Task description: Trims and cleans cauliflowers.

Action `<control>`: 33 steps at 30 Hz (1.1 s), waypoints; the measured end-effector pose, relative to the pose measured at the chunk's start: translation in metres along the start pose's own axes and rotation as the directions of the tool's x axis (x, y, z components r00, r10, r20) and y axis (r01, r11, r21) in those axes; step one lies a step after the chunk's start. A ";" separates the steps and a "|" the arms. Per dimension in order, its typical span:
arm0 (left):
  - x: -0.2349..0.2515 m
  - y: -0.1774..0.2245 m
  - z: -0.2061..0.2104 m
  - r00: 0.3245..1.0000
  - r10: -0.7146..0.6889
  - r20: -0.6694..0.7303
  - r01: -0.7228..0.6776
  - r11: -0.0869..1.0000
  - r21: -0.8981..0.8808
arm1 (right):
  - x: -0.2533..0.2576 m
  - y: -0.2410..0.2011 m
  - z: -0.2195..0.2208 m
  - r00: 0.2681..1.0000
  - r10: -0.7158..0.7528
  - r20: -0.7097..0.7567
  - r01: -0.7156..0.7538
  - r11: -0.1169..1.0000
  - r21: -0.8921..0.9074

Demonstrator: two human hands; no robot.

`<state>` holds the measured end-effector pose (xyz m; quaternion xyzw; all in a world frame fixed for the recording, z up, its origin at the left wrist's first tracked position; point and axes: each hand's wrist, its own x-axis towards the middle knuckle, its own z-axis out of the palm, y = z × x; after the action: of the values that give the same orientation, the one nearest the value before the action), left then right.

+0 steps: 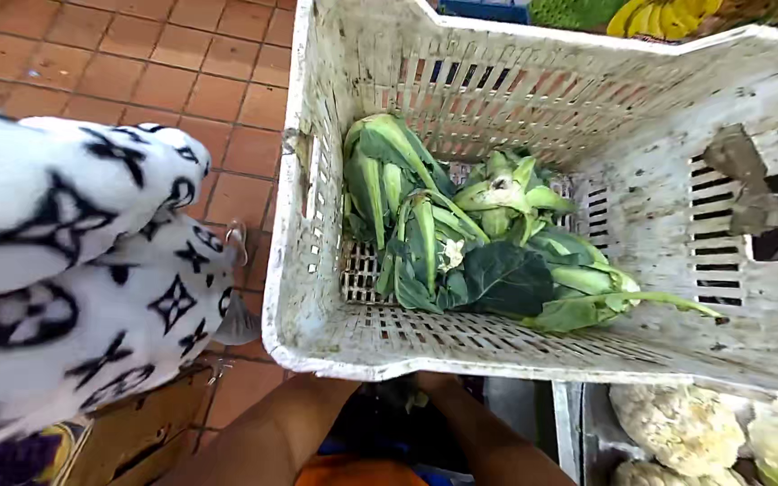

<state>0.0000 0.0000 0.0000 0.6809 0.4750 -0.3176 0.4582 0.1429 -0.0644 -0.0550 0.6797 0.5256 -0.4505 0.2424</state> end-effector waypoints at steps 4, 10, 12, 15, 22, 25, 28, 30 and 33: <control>0.050 -0.031 0.013 0.992 0.002 -0.128 0.008 0.997 0.080 | 0.011 0.005 0.009 0.960 -0.100 -0.260 0.048 0.979 -0.200; -0.004 -0.039 0.017 0.916 0.182 -0.358 -0.130 0.978 0.165 | -0.016 0.022 0.011 0.897 -0.242 -0.371 0.206 0.969 -0.134; -0.035 -0.045 0.020 0.877 0.280 -0.390 -0.227 0.958 0.176 | -0.046 0.030 0.012 0.844 -0.289 -0.452 0.289 0.955 -0.071; -0.078 -0.050 0.023 0.818 0.360 -0.449 -0.309 0.933 0.184 | -0.113 0.054 0.015 0.731 -0.279 -0.623 0.406 0.911 0.069; -0.083 -0.040 0.042 0.886 0.381 -0.264 -0.401 0.916 -0.023 | -0.283 0.120 -0.139 0.064 -0.053 -0.997 0.552 0.834 -0.008; -0.073 -0.029 0.053 0.916 0.393 -0.085 -0.397 0.917 -0.036 | -0.263 0.141 -0.227 0.271 0.043 -0.962 0.410 0.898 0.156; -0.074 -0.025 0.059 0.909 0.415 -0.046 -0.415 0.910 0.003 | -0.208 0.160 -0.285 0.645 0.066 -0.761 0.105 0.979 0.174; -0.075 -0.032 0.061 0.909 0.412 -0.068 -0.414 0.910 -0.017 | -0.181 0.170 -0.305 0.742 0.097 -0.664 -0.023 0.993 0.119; -0.084 -0.054 0.064 0.912 0.390 -0.130 -0.396 0.918 -0.028 | -0.165 0.169 -0.320 0.836 0.125 -0.535 -0.071 0.990 0.120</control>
<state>-0.0801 -0.0818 0.0312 0.7680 0.3639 -0.1637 0.5010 0.4085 0.0554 0.2161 0.8159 0.5152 -0.2517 0.0745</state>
